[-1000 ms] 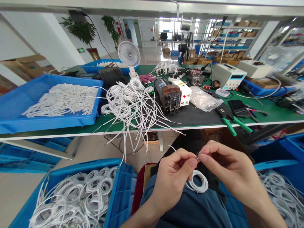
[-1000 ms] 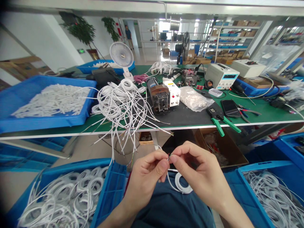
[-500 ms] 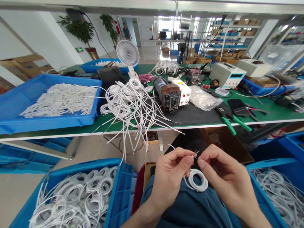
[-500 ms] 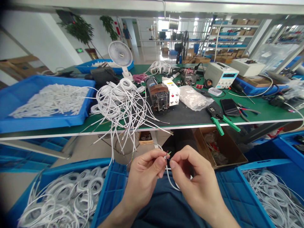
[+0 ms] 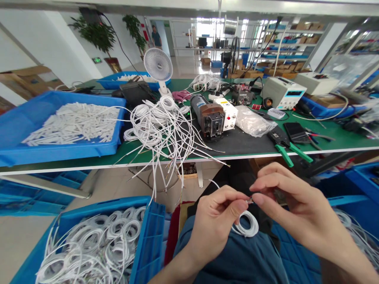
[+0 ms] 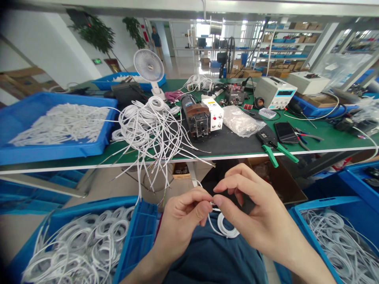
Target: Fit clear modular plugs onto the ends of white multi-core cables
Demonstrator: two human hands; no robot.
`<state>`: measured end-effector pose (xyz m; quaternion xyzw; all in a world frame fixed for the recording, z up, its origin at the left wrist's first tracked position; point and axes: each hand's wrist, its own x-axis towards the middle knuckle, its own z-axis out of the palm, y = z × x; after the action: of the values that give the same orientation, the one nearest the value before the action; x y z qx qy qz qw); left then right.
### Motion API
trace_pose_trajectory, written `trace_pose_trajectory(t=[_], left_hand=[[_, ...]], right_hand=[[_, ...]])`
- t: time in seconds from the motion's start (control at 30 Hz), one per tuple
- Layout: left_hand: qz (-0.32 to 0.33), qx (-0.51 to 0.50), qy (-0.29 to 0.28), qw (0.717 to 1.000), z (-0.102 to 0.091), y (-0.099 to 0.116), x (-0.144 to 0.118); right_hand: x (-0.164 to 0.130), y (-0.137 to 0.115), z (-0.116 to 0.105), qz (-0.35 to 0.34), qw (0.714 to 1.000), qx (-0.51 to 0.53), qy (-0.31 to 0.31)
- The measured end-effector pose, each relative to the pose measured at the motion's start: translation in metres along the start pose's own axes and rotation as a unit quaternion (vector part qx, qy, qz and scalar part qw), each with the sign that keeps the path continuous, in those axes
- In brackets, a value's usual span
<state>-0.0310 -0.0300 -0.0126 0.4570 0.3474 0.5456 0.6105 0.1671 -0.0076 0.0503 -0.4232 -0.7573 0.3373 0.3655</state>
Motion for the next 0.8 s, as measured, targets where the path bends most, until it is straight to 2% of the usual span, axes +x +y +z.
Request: trace_pose_trajectory(t=[0.07,0.5,0.63,0.8], left_hand=[[0.007,0.016,0.000,1.000,0.001,0.001,0.000],[0.043,0.101,0.016,0.994,-0.002,0.002,0.000],[0.047,0.125,0.002,0.991,-0.002,0.003,0.001],[0.025,0.116,-0.016,0.993,-0.006,0.003,0.000]], right_hand=[[0.004,-0.004,-0.002,-0.006,0.999,-0.027,-0.027],[0.012,-0.013,-0.011,-0.004,0.991,-0.083,-0.103],[0.021,-0.017,-0.015,0.008,0.985,-0.075,-0.153],[0.038,-0.014,-0.018,0.069,0.972,-0.005,-0.226]])
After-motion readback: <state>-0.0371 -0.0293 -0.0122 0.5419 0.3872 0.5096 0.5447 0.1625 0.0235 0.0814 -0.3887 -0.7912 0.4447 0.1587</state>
